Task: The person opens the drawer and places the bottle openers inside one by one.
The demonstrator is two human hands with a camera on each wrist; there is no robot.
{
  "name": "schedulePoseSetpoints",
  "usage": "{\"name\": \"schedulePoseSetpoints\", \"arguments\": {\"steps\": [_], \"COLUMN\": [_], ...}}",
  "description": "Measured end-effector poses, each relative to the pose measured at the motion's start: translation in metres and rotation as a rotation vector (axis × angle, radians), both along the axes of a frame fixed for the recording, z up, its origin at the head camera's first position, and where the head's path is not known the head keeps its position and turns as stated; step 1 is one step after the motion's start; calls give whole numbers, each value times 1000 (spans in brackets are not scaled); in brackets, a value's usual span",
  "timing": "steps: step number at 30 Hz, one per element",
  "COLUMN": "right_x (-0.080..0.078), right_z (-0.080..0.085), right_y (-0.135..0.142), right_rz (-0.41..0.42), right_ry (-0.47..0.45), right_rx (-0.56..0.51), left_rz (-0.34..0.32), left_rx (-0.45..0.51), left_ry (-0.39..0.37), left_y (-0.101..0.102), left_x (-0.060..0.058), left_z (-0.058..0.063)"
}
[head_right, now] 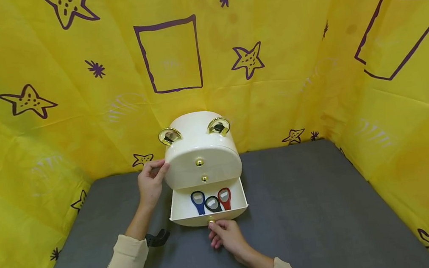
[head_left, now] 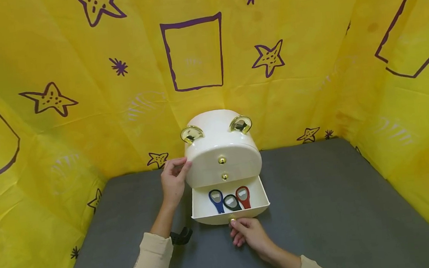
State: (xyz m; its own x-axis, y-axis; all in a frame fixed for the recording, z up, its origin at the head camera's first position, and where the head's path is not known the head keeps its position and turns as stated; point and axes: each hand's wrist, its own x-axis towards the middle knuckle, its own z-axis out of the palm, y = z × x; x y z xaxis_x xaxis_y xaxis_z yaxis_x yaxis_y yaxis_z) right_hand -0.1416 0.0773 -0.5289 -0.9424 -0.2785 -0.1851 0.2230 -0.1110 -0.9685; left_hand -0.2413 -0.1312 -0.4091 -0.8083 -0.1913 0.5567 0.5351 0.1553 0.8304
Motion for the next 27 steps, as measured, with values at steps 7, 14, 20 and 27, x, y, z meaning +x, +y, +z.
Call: {"name": "schedulePoseSetpoints", "arguments": {"steps": [7, 14, 20, 27], "right_x": [-18, -35, -46, -59], "right_z": [2, 0, 0, -2], "right_y": [-3, -3, -5, -9], "right_rz": [-37, -62, -84, -108], "right_ry": [18, 53, 59, 60], "right_rx": [5, 24, 27, 29], "left_rz": [-8, -2, 0, -4], "left_rx": [8, 16, 22, 21], "left_ry": [-11, -15, -21, -26], "left_y": [0, 0, 0, -1], "left_x": [0, -1, -1, -1], "left_z": [0, 1, 1, 1]}}
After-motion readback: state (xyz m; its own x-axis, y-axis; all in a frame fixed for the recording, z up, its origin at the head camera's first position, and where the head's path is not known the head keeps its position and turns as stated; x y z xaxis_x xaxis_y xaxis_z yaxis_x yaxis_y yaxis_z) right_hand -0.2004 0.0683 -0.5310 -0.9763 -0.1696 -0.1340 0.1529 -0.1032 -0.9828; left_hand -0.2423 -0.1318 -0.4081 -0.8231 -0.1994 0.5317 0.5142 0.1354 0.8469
